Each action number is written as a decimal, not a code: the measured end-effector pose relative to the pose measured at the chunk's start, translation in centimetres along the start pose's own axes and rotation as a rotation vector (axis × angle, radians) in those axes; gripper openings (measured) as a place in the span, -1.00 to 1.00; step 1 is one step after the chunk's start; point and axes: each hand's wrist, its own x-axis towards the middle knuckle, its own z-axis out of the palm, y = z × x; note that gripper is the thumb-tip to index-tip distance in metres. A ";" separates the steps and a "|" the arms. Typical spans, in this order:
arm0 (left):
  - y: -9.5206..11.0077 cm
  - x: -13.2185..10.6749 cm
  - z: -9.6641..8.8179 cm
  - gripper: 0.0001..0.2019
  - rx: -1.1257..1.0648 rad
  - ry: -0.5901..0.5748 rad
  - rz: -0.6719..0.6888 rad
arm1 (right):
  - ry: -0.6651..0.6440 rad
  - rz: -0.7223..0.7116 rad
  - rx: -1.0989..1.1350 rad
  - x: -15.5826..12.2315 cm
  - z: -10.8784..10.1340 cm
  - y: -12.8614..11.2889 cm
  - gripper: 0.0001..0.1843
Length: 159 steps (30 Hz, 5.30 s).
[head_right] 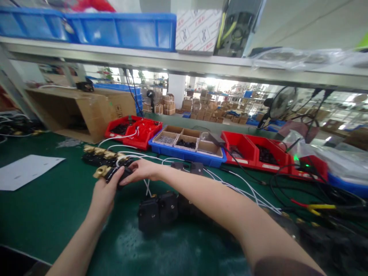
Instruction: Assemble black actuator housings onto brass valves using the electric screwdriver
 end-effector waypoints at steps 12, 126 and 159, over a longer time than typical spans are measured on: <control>-0.1 -1.6 1.5 -0.43 -0.168 -0.089 -0.183 | -0.005 0.151 -0.058 0.4 -0.4 0.7 -0.27; -3.0 -0.9 -4.2 -0.49 0.500 -0.198 0.622 | 0.417 -0.077 -0.655 -4.3 4.3 1.0 -0.45; -2.0 -1.3 -4.8 -0.41 0.515 -0.258 0.862 | 0.342 -0.190 -0.676 -5.0 4.6 1.1 -0.54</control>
